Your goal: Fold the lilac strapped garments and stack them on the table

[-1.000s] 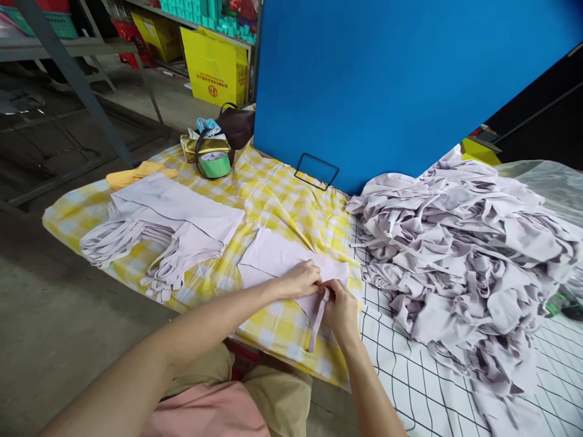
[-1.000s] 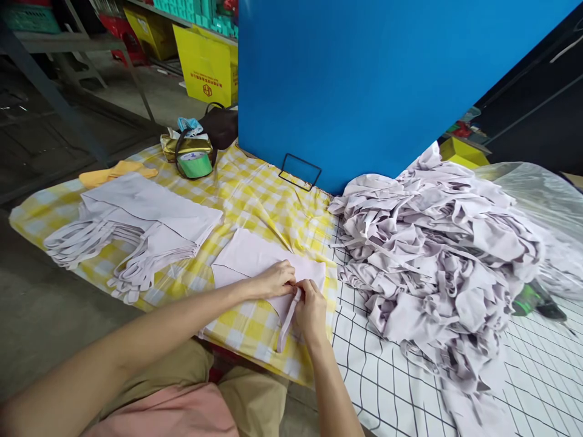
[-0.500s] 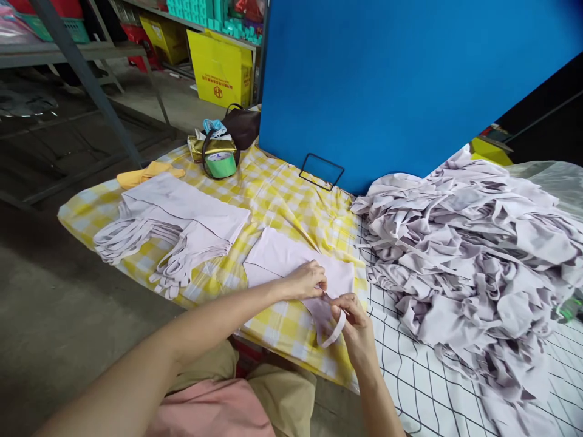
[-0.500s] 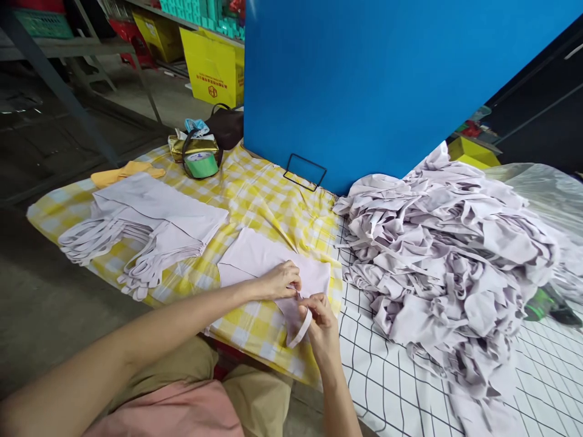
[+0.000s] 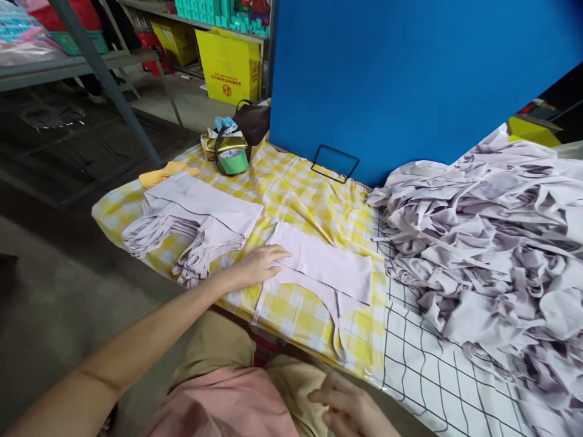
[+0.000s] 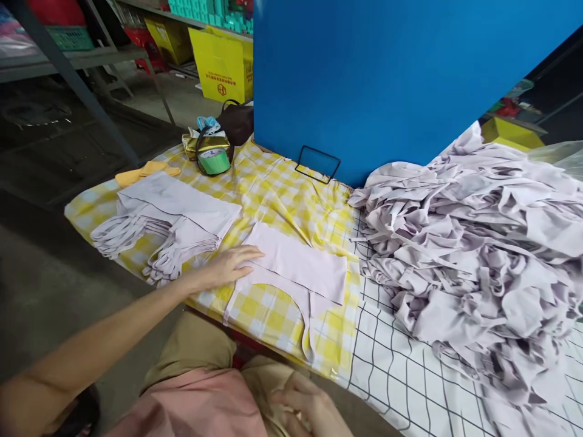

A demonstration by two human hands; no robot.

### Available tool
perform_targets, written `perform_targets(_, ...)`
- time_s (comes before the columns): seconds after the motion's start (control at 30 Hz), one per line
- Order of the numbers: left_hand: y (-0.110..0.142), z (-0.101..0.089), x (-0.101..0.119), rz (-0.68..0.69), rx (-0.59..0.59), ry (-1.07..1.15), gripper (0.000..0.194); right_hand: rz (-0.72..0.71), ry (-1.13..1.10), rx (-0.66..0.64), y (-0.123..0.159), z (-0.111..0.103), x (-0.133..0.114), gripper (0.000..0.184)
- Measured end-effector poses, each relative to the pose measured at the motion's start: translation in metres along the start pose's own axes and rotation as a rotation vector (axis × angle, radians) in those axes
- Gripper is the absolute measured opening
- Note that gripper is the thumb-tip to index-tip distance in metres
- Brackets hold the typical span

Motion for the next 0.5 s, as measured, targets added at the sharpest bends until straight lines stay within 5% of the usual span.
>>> perform_targets(0.27,0.039,0.022,-0.004,-0.037,-0.091,-0.071,0.044,0.164,-0.417,0.182,-0.117,0.105,0.031,0.048)
perform_targets(0.37,0.043,0.030,-0.007,-0.021,-0.128,-0.067,0.046,0.062,-0.499,0.194,-0.128,0.111,0.010,0.034)
perform_targets(0.5,0.045,0.031,-0.011,-0.012,-0.136,-0.049,0.045,0.048,-0.467,0.192,-0.097,0.101,-0.010,0.039)
Point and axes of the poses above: each hand's wrist, its own y-axis away from the middle knuckle, its own z-axis out of the palm, x = y × z, the point moved 8 cm from there along -y, towards the middle knuckle, and after that the axes turned 5 degrees about -x, right-handed, at the moved point
